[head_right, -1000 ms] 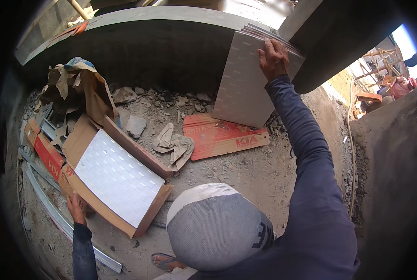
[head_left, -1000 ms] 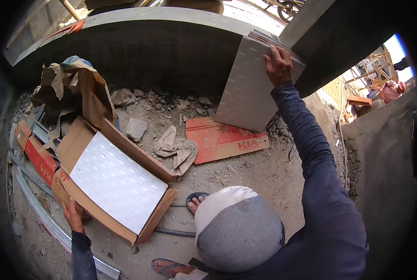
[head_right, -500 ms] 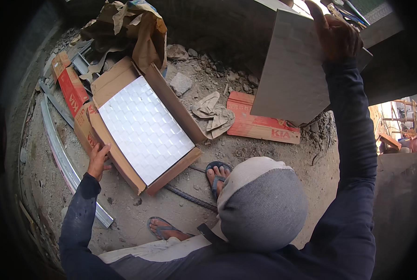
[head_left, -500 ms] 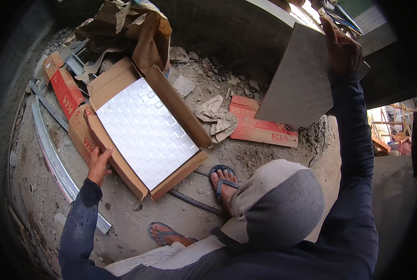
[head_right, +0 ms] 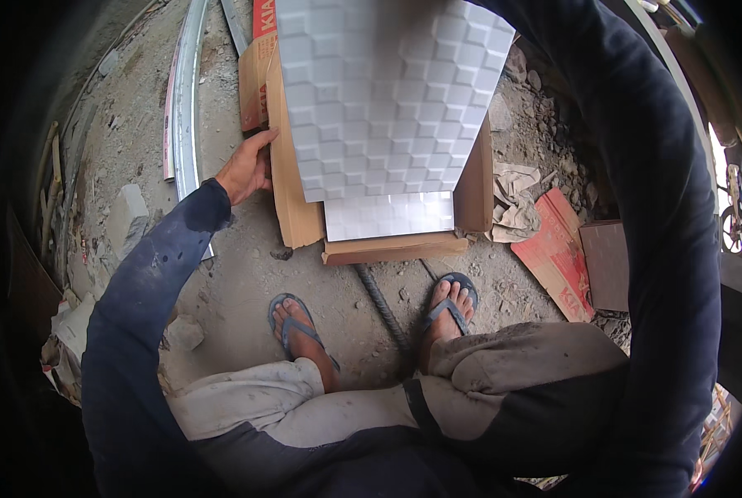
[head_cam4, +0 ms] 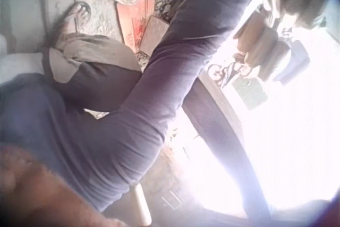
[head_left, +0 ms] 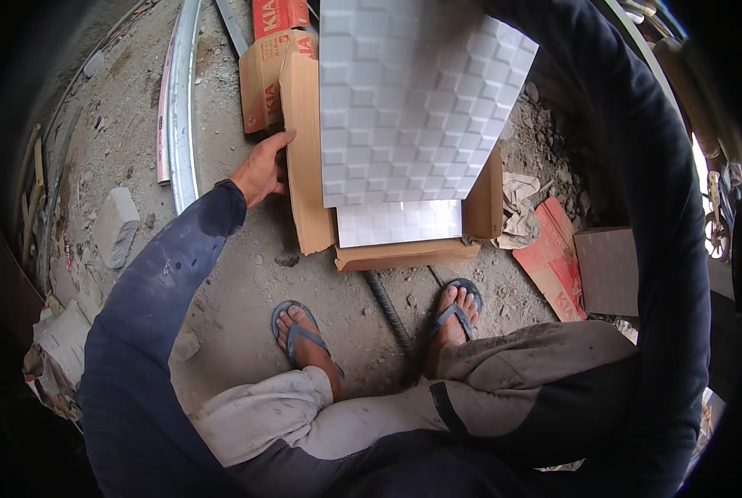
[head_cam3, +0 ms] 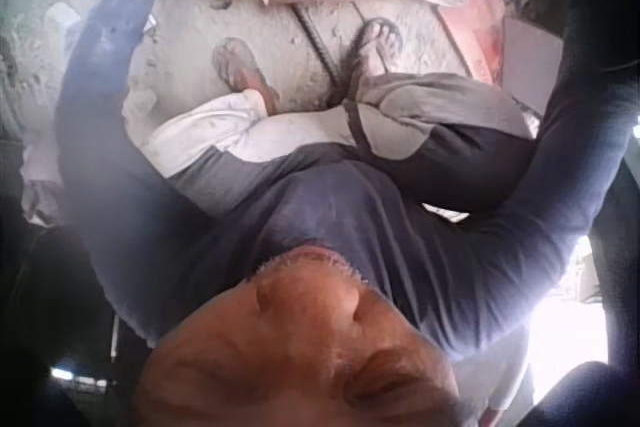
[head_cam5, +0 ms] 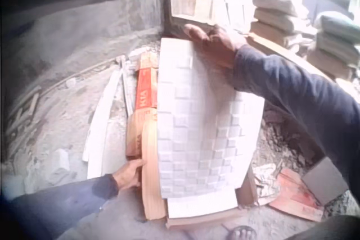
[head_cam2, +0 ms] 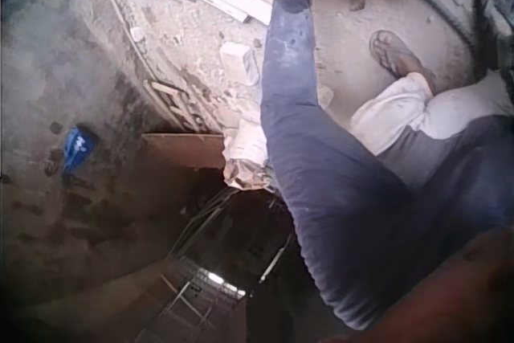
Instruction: The person sits on the floor and packs white textured tiles into a cardboard box. They place the tiles one by one into the box, then close the flaps and secure the package with a black plastic tie.
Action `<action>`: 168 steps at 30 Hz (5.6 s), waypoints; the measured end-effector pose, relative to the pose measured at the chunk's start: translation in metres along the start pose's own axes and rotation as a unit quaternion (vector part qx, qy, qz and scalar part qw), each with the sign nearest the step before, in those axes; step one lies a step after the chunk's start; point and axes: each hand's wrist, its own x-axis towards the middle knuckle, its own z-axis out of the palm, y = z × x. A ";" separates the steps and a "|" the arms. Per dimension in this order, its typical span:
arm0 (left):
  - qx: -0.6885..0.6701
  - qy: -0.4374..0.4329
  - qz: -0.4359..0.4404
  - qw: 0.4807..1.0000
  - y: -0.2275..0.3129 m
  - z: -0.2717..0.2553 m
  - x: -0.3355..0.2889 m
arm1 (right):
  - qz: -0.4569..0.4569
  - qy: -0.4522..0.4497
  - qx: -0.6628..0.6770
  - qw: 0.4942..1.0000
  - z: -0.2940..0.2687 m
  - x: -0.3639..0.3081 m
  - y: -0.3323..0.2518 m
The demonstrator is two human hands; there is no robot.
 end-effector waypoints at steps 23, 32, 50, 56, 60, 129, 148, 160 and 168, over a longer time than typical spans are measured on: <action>0.100 0.118 0.072 0.985 -0.009 0.053 -0.008 | 0.006 -0.141 0.069 0.988 0.277 -0.107 0.008; 0.177 0.161 0.077 0.968 -0.010 0.099 0.002 | 0.429 -0.240 0.102 0.865 0.204 -0.225 0.007; 0.483 0.304 0.238 0.786 0.006 0.076 0.037 | 0.392 0.302 -0.257 0.830 -0.140 -0.400 0.252; 0.660 0.161 0.395 0.618 0.067 0.127 0.120 | 0.300 0.172 -0.456 0.820 -0.252 -0.538 0.331; 0.676 0.122 0.363 0.630 0.070 0.179 0.217 | 0.280 0.134 -0.463 0.830 -0.266 -0.547 0.336; -0.327 0.043 -0.206 0.921 -0.108 0.089 -0.056 | 0.058 -0.221 0.152 0.962 0.274 -0.111 -0.015; -0.075 -0.004 -0.250 0.965 -0.062 0.079 -0.039 | 0.498 0.140 0.129 0.846 -0.029 -0.495 0.099; 0.137 0.216 0.021 0.967 -0.006 0.082 0.059 | 0.329 0.187 -0.462 0.802 -0.259 -0.560 0.327; 0.172 0.136 0.073 0.973 -0.001 0.073 0.059 | 0.295 0.095 -0.456 0.834 -0.261 -0.561 0.289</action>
